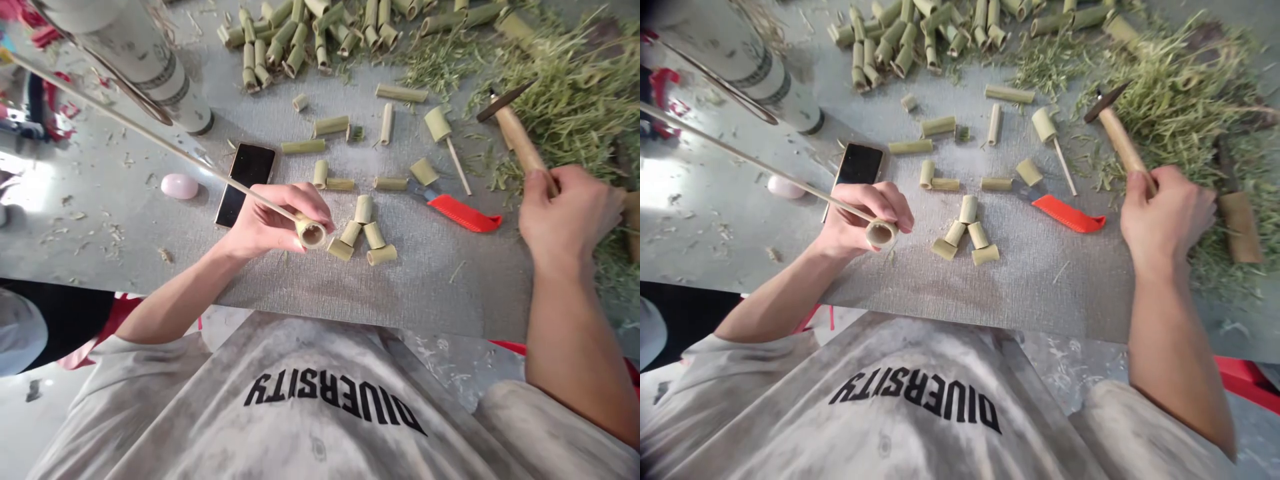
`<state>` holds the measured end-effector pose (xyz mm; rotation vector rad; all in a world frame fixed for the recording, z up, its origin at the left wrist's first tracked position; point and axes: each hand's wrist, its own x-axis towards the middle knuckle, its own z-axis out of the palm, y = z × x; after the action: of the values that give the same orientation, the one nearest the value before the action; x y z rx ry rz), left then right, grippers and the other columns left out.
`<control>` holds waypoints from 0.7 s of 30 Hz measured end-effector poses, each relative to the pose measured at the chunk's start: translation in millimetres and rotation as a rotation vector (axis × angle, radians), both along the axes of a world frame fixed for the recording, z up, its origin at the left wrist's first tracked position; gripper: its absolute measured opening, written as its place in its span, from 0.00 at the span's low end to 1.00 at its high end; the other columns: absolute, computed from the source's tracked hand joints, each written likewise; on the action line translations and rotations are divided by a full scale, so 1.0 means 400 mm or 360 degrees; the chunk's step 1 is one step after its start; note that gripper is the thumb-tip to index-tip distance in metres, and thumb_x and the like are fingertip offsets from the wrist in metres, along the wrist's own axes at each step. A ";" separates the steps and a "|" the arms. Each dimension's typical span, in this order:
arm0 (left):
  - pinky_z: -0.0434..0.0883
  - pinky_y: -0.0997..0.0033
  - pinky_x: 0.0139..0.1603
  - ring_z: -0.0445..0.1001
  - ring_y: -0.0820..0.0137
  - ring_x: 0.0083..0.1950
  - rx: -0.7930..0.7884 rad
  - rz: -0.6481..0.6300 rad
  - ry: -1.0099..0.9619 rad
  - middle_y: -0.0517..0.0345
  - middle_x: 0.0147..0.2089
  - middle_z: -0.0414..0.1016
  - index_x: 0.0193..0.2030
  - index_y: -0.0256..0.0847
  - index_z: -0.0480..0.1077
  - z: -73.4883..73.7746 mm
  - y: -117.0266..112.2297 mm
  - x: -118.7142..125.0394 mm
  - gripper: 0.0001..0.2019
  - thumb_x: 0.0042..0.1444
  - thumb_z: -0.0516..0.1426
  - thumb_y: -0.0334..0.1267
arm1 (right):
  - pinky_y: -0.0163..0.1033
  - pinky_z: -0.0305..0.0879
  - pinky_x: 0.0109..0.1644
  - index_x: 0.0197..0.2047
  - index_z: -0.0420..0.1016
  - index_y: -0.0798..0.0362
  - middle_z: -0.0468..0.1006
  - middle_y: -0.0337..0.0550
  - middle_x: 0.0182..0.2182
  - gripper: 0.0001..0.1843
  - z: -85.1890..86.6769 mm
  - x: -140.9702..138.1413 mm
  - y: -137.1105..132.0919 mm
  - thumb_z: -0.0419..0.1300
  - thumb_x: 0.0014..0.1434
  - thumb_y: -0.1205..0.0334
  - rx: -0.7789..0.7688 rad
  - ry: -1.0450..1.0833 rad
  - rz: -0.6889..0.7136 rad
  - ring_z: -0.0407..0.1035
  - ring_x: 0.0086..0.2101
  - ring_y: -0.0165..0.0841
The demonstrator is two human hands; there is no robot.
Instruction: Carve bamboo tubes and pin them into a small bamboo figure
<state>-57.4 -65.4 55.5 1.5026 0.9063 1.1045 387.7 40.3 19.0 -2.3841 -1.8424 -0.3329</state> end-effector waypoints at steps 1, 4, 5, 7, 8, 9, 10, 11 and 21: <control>0.84 0.58 0.42 0.84 0.65 0.38 0.0030 -0.0016 -0.0068 0.60 0.34 0.81 0.35 0.48 0.80 -0.001 0.001 0.002 0.28 0.49 0.73 0.72 | 0.47 0.46 0.37 0.56 0.89 0.54 0.86 0.59 0.37 0.19 0.002 -0.003 -0.001 0.64 0.65 0.60 0.0010 0.0002 -0.0009 0.50 0.26 0.40; 0.84 0.60 0.41 0.83 0.67 0.35 0.0053 -0.0047 -0.0176 0.61 0.34 0.80 0.35 0.48 0.79 -0.006 0.003 0.006 0.26 0.51 0.74 0.69 | 0.47 0.46 0.38 0.56 0.89 0.54 0.86 0.58 0.37 0.19 0.007 -0.009 -0.002 0.64 0.66 0.61 -0.0023 0.0011 -0.0029 0.44 0.26 0.38; 0.84 0.59 0.40 0.83 0.67 0.35 0.0030 -0.0038 -0.0164 0.61 0.34 0.80 0.35 0.48 0.79 -0.008 0.003 0.006 0.27 0.50 0.74 0.70 | 0.47 0.46 0.38 0.57 0.89 0.54 0.86 0.58 0.37 0.19 0.009 -0.011 -0.002 0.65 0.66 0.61 -0.0038 0.0012 -0.0039 0.42 0.26 0.37; 0.85 0.58 0.40 0.83 0.66 0.35 -0.0016 -0.0015 -0.0110 0.60 0.34 0.80 0.35 0.48 0.78 -0.012 0.003 0.005 0.30 0.47 0.74 0.73 | 0.47 0.45 0.38 0.57 0.88 0.55 0.85 0.57 0.37 0.19 0.013 -0.012 -0.001 0.65 0.67 0.61 -0.0062 0.0029 -0.0042 0.39 0.26 0.36; 0.85 0.57 0.41 0.84 0.65 0.36 -0.0033 -0.0009 -0.0072 0.60 0.34 0.80 0.35 0.48 0.79 -0.013 0.002 0.004 0.31 0.46 0.73 0.74 | 0.47 0.45 0.37 0.57 0.88 0.55 0.85 0.57 0.36 0.19 0.015 -0.013 -0.001 0.64 0.67 0.61 -0.0079 0.0047 -0.0027 0.38 0.26 0.35; 0.85 0.56 0.41 0.84 0.64 0.37 -0.0043 -0.0009 -0.0035 0.59 0.35 0.80 0.35 0.48 0.79 -0.014 0.001 0.002 0.31 0.46 0.73 0.75 | 0.47 0.45 0.37 0.57 0.88 0.55 0.85 0.57 0.36 0.19 0.018 -0.013 -0.002 0.64 0.67 0.61 -0.0082 0.0058 -0.0027 0.37 0.26 0.35; 0.85 0.56 0.42 0.84 0.63 0.38 -0.0045 -0.0019 -0.0003 0.58 0.35 0.80 0.36 0.48 0.79 -0.013 0.001 0.001 0.32 0.46 0.73 0.75 | 0.47 0.44 0.37 0.57 0.88 0.56 0.84 0.57 0.36 0.19 0.020 -0.014 -0.003 0.65 0.67 0.61 -0.0078 0.0063 -0.0037 0.37 0.26 0.35; 0.84 0.55 0.43 0.85 0.63 0.39 -0.0041 -0.0036 0.0019 0.57 0.36 0.81 0.36 0.48 0.80 -0.012 0.001 -0.001 0.31 0.46 0.73 0.75 | 0.47 0.44 0.37 0.57 0.88 0.56 0.85 0.57 0.36 0.19 0.022 -0.015 -0.003 0.65 0.67 0.61 -0.0080 0.0070 -0.0035 0.37 0.26 0.35; 0.77 0.66 0.43 0.80 0.70 0.39 0.0198 0.0179 0.0887 0.53 0.46 0.84 0.50 0.43 0.87 -0.017 0.037 -0.036 0.11 0.61 0.71 0.41 | 0.51 0.56 0.44 0.55 0.85 0.59 0.87 0.69 0.46 0.19 0.020 -0.020 -0.023 0.57 0.73 0.58 0.0122 0.0003 -0.0137 0.78 0.43 0.53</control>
<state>-71.9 -50.6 48.6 1.9281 1.3318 0.8385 379.8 31.2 27.1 -2.4156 -1.6971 -0.4017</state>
